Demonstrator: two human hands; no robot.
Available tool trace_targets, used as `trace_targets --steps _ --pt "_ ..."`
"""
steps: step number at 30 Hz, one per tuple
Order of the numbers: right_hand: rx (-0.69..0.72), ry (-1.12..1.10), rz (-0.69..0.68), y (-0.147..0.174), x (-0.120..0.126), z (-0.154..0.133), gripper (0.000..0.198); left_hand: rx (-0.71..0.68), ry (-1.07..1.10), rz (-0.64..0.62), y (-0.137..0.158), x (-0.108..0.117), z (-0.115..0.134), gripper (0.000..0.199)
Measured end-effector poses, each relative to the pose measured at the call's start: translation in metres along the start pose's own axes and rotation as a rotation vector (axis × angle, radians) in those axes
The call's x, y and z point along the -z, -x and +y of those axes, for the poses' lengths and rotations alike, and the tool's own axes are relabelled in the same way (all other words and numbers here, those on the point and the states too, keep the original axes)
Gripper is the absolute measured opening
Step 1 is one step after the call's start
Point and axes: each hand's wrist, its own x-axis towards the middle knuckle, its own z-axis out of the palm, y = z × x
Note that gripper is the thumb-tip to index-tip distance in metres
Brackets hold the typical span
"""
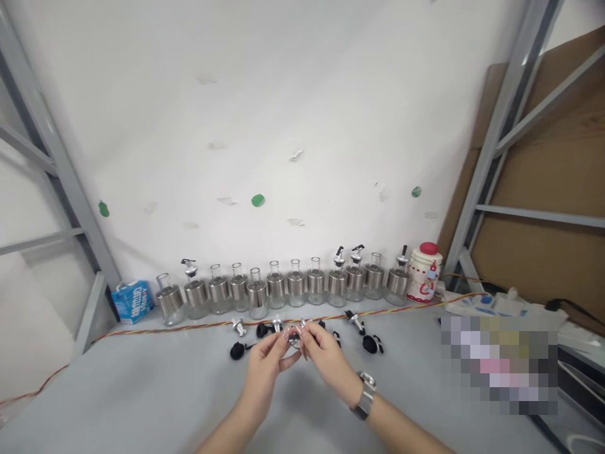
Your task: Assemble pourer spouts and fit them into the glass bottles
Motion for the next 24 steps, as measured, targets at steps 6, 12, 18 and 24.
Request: trace_targets --steps 6,12,18,24 --pt "-0.015 -0.035 -0.005 -0.001 0.0 -0.002 0.036 -0.007 -0.049 -0.034 0.0 0.001 -0.003 0.026" --pt "-0.077 -0.133 -0.054 -0.003 0.001 0.004 0.036 0.0 -0.082 -0.073 -0.002 0.002 -0.003 0.029" --pt "-0.102 -0.206 -0.04 -0.005 -0.002 0.002 0.037 0.027 -0.08 -0.094 -0.004 0.002 0.005 0.035" --pt "-0.142 -0.162 0.06 -0.006 -0.001 0.006 0.035 0.081 0.016 -0.074 -0.008 0.005 0.003 0.034"
